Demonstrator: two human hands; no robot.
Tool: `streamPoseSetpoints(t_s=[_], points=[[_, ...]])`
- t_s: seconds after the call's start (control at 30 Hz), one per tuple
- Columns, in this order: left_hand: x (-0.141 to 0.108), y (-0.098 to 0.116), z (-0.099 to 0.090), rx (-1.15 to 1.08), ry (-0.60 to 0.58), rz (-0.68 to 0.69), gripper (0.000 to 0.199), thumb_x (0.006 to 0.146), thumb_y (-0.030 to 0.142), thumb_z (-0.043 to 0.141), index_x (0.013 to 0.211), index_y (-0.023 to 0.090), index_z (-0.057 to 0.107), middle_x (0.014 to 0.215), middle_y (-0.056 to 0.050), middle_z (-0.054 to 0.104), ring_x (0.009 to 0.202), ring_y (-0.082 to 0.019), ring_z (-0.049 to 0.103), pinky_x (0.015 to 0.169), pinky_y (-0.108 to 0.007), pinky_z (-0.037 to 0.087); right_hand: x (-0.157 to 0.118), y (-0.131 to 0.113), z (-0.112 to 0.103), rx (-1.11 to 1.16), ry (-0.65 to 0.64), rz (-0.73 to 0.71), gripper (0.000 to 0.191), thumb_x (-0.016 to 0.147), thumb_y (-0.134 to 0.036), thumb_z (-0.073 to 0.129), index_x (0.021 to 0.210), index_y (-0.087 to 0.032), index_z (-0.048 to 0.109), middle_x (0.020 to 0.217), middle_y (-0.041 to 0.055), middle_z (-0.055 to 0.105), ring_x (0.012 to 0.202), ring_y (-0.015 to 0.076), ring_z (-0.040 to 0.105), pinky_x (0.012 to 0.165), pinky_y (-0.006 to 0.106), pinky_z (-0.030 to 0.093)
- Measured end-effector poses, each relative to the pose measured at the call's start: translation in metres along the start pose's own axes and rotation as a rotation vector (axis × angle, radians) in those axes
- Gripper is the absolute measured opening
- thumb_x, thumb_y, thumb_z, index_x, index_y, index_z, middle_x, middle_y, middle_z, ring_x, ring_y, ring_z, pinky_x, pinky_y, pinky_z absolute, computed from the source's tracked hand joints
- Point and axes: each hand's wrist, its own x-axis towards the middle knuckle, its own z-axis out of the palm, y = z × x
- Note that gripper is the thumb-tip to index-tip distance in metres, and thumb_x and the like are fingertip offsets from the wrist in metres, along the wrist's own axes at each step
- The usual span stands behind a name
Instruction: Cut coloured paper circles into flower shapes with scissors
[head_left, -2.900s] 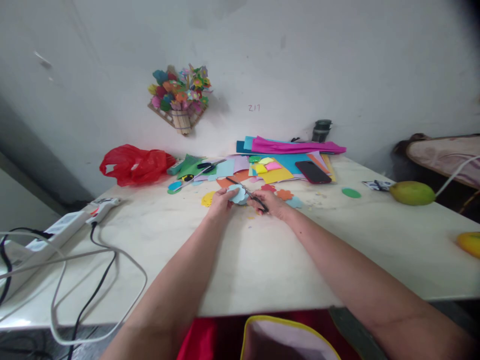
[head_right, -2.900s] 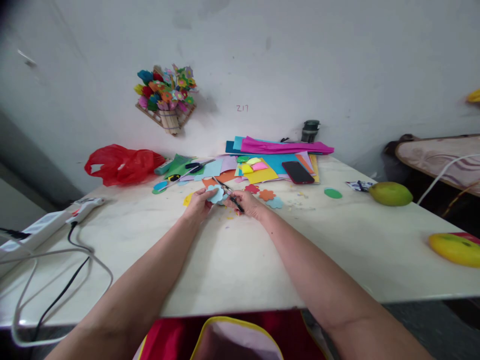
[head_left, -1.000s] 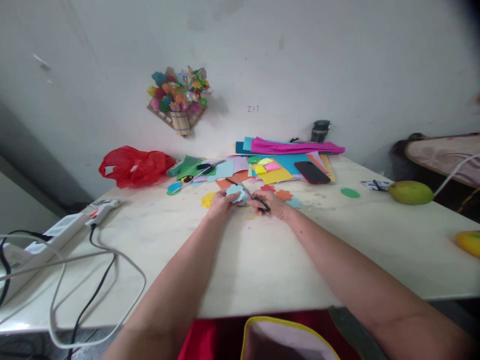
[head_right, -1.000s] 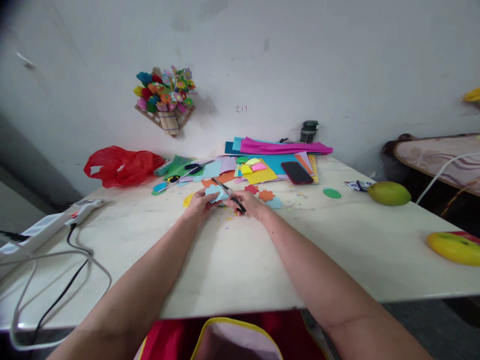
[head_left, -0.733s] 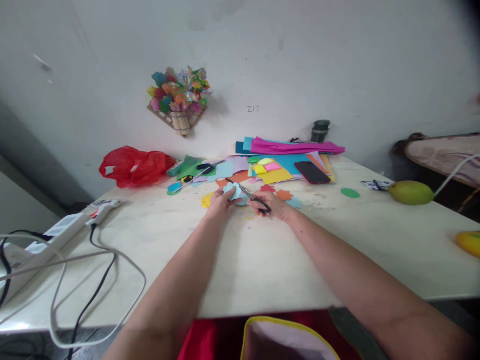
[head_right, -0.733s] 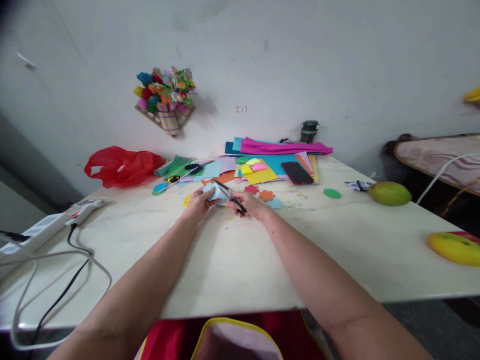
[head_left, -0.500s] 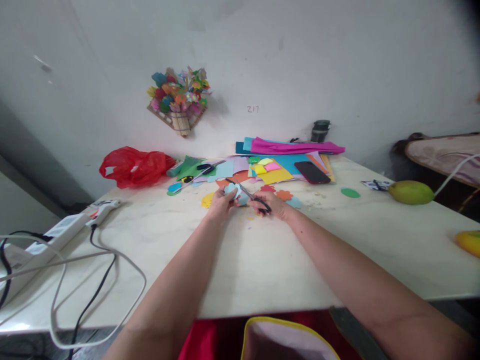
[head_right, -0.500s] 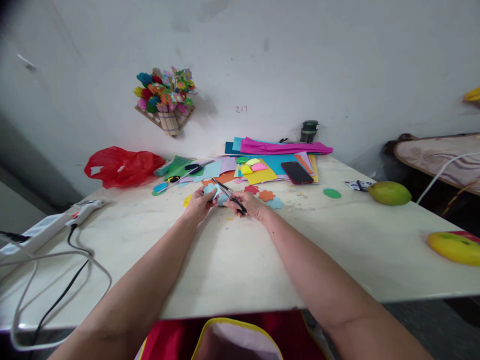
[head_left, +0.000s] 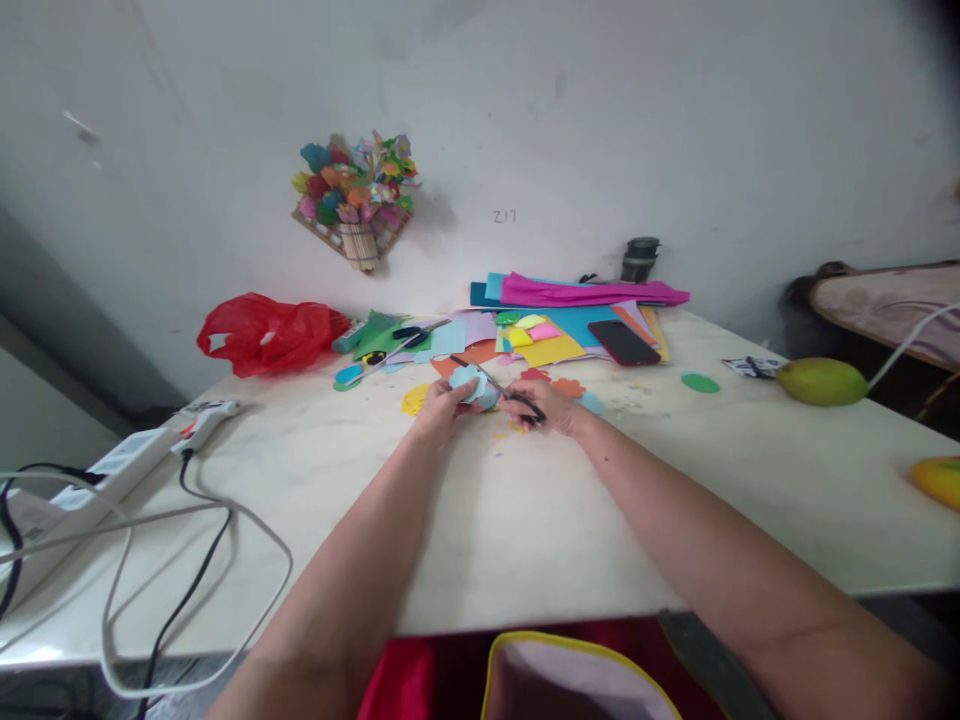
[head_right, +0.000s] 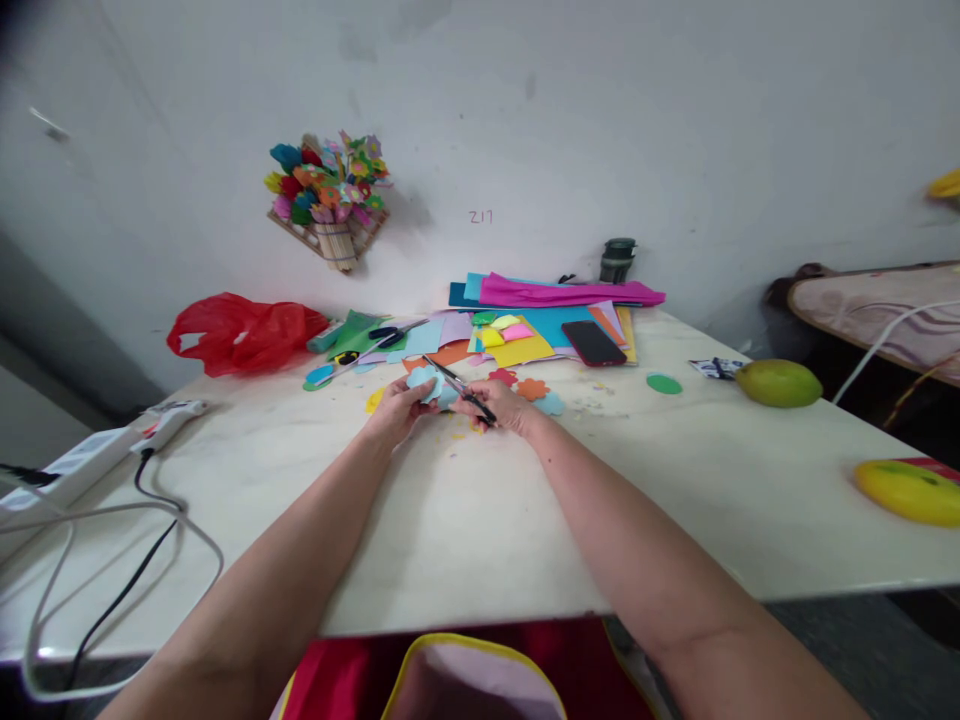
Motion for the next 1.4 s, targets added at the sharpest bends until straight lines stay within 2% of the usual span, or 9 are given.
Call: streamPoseSetpoints(t_s=[0.13, 0.3, 0.5, 1.03, 1.4], points=[[-0.0006, -0.0019, -0.0011, -0.044, -0.024, -0.019, 0.034, 0.055, 0.027, 0.080, 0.079, 0.008, 0.066, 0.079, -0.009, 0.069, 0.072, -0.019, 0.065, 0.073, -0.033, 0.052, -0.0001, -0.0012, -0.0019, -0.017, -0.002, 0.012, 0.031, 0.068, -0.040, 0.067, 0.080, -0.014, 0.055, 0.051, -0.0036, 0.053, 0.039, 0.0057, 0.047, 0.035, 0.016, 0.033], [-0.0012, -0.0019, 0.0005, -0.081, -0.026, 0.002, 0.030, 0.055, 0.024, 0.080, 0.076, 0.007, 0.068, 0.079, -0.011, 0.070, 0.077, -0.023, 0.066, 0.082, -0.037, 0.051, -0.0006, -0.0030, -0.0041, 0.004, -0.023, 0.018, 0.030, 0.069, -0.039, 0.068, 0.078, -0.014, 0.055, 0.051, -0.0043, 0.053, 0.038, 0.0052, 0.046, 0.036, 0.016, 0.036], [0.0005, -0.0023, -0.0013, -0.083, -0.029, 0.001, 0.027, 0.053, 0.021, 0.080, 0.072, 0.007, 0.068, 0.074, -0.010, 0.070, 0.073, -0.022, 0.067, 0.080, -0.036, 0.051, -0.0004, -0.0047, -0.0042, -0.022, -0.035, 0.042, 0.027, 0.065, -0.033, 0.071, 0.078, -0.014, 0.056, 0.050, -0.0053, 0.052, 0.038, 0.0051, 0.046, 0.036, 0.017, 0.036], [-0.0002, -0.0015, -0.0028, -0.037, -0.050, -0.008, 0.030, 0.052, 0.023, 0.081, 0.075, 0.007, 0.069, 0.074, -0.009, 0.070, 0.071, -0.021, 0.067, 0.075, -0.032, 0.051, -0.0007, -0.0079, -0.0021, -0.042, -0.018, 0.050, 0.029, 0.062, -0.033, 0.072, 0.075, -0.014, 0.055, 0.048, -0.0059, 0.050, 0.038, 0.0053, 0.044, 0.034, 0.016, 0.036], [-0.0008, 0.0000, -0.0016, -0.037, -0.011, -0.003, 0.028, 0.052, 0.023, 0.080, 0.073, 0.007, 0.069, 0.071, -0.010, 0.070, 0.070, -0.022, 0.067, 0.075, -0.033, 0.051, -0.0017, -0.0094, -0.0032, -0.044, -0.042, 0.037, 0.027, 0.065, -0.033, 0.070, 0.076, -0.014, 0.055, 0.049, -0.0058, 0.051, 0.037, 0.0047, 0.044, 0.036, 0.017, 0.037]])
